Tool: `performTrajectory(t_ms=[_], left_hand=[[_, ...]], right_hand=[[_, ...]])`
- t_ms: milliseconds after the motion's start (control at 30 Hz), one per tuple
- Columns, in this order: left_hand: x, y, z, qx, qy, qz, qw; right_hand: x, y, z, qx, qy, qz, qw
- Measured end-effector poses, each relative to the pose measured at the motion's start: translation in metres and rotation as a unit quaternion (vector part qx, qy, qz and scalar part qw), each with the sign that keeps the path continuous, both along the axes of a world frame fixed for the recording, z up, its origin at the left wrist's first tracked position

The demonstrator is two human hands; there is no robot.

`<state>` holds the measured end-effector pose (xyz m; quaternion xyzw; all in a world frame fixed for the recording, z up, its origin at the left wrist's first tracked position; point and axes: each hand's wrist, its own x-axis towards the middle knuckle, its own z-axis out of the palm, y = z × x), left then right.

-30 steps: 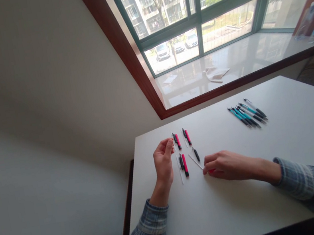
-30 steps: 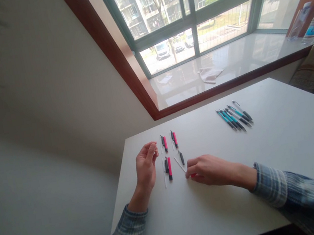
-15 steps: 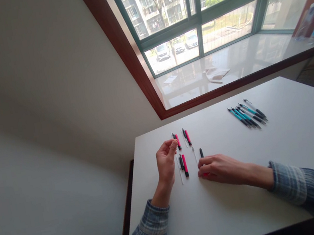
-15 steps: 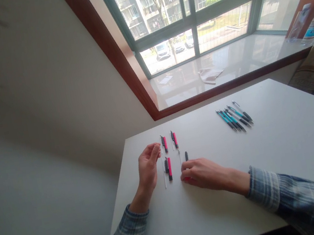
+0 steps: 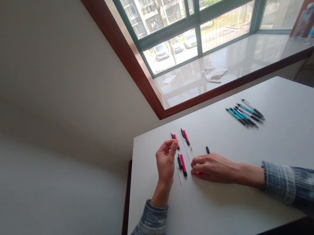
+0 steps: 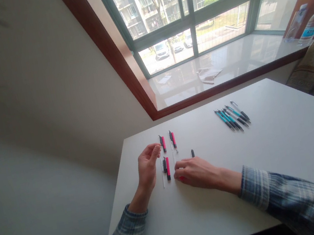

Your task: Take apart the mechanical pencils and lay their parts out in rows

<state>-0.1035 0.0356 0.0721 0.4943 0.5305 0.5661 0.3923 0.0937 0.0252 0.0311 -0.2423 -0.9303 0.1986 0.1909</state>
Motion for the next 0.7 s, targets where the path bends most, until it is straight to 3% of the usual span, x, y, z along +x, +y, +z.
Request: performTrajectory(t_ms=[267,433,567,700], left_hand=[[-0.007,-0.002,0.001,0.046,0.156,-0.007,0.987],[-0.015,-0.010,-0.009,0.072,0.206,-0.015,0.976],[-0.017,-0.015,-0.018,0.058,0.184,-0.014,0.981],[-0.016,-0.017,-0.018,0.069,0.225,-0.018,0.972]], right_hand=[[0.001,0.003,0.005,0.016,0.016,-0.010,1.000],[0.037,0.030,0.007,0.003,0.024,-0.102,0.994],[0.064,0.047,0.003,-0.036,-0.021,-0.086,0.995],[0.065,0.046,-0.003,-0.066,-0.023,-0.060,0.996]])
